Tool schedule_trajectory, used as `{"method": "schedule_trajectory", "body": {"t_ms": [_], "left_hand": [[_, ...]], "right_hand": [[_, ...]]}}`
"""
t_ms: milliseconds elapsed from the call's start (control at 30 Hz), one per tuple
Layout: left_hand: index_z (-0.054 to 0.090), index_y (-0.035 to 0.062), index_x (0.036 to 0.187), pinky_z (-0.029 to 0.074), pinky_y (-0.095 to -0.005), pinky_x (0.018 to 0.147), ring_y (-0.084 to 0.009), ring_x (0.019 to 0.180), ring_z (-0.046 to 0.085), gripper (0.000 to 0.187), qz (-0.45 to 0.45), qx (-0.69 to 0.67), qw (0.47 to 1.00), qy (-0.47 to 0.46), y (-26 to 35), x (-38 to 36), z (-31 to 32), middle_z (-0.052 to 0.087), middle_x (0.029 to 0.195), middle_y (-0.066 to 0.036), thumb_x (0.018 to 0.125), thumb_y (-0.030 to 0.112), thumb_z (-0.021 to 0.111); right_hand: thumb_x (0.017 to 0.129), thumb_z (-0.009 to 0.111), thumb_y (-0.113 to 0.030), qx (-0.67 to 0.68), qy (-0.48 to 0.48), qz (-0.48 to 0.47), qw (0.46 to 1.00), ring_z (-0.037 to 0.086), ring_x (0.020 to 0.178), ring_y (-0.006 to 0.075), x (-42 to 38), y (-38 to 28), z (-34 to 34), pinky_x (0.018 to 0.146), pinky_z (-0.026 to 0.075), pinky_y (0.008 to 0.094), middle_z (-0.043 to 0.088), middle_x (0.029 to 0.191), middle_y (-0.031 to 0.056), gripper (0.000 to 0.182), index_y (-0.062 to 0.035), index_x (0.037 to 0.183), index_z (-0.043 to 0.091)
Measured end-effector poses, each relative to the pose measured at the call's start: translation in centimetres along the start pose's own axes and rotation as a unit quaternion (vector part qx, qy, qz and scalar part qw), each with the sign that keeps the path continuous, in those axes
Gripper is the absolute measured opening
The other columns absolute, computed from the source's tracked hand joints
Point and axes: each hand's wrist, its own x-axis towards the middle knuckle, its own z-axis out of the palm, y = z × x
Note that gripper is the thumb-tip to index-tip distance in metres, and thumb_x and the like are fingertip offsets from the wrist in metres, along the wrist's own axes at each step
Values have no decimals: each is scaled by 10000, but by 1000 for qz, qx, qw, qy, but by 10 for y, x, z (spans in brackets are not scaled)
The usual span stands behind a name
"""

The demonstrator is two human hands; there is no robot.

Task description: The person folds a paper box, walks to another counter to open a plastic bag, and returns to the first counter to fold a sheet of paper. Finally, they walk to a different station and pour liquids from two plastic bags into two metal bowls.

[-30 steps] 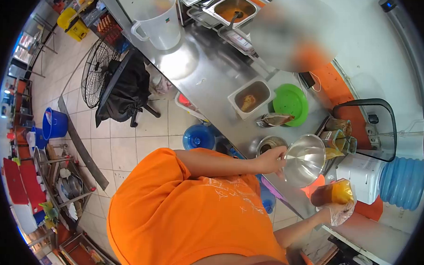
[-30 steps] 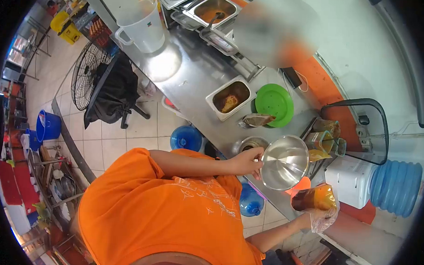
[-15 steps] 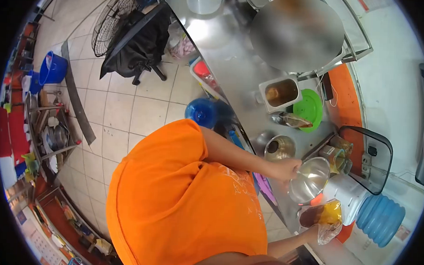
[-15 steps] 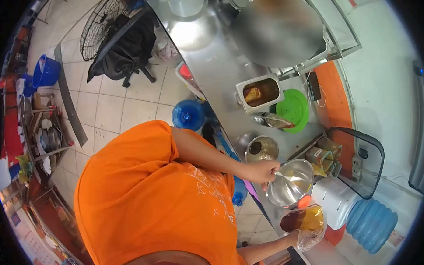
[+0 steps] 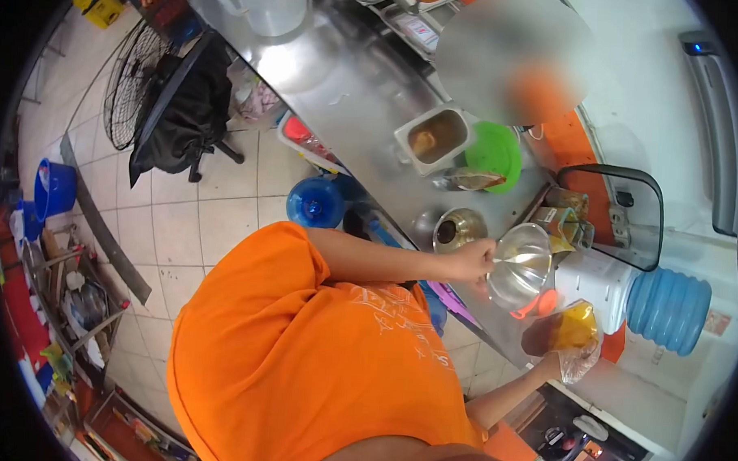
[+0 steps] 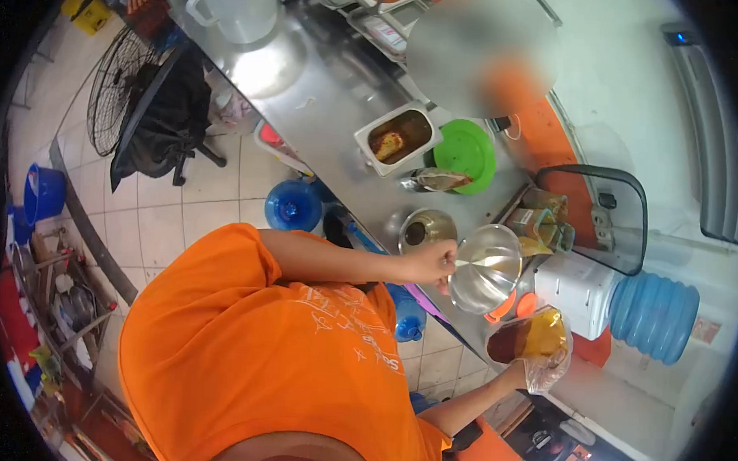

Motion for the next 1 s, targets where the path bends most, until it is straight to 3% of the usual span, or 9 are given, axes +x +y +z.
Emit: {"method": "schedule_trajectory", "body": {"t_ms": [133, 300, 500, 633, 1000], "left_hand": [[378, 26, 906, 561, -293, 538, -226, 660, 698, 141, -23, -1, 1000, 1, -2, -2, 1, 528, 857, -106, 910, 32, 519], [379, 26, 912, 559, -293, 545, -219, 664, 694, 155, -23, -3, 1000, -7, -10, 1, 6, 518, 893, -106, 908, 38, 533], [389, 34, 956, 560, -284, 543, -220, 664, 694, 148, 5, 8, 1000, -9, -8, -1, 8, 488, 908, -89, 922, 55, 531], [394, 32, 938, 553, -270, 529, -224, 683, 704, 142, -22, -23, 999, -27, -7, 0, 5, 479, 891, -92, 930, 54, 534], [394, 19, 920, 568, -258, 557, -236, 715, 711, 142, -43, -20, 999, -10, -7, -1, 5, 452, 921, -93, 934, 46, 532]], "right_hand": [[909, 638, -156, -8, -6, -3, 1000, 670, 834, 263, -4, 4, -2, 758, 539, 346, 687, 990, 139, 214, -19, 1072, 616], [930, 603, -183, 26, -70, -1, 997, 669, 844, 254, -10, 15, 0, 769, 537, 342, 688, 995, 131, 226, -25, 1089, 620], [955, 560, -217, 82, -213, 15, 974, 667, 856, 243, -16, 25, 10, 782, 535, 338, 690, 1001, 122, 250, -32, 1110, 625], [972, 532, -239, 95, -271, 32, 957, 666, 864, 236, -16, 30, 12, 791, 534, 335, 691, 1004, 115, 271, -36, 1124, 628], [956, 542, -186, 115, -356, 20, 927, 671, 881, 245, -7, 25, 24, 793, 539, 336, 690, 1033, 114, 244, -51, 1146, 617]]}}
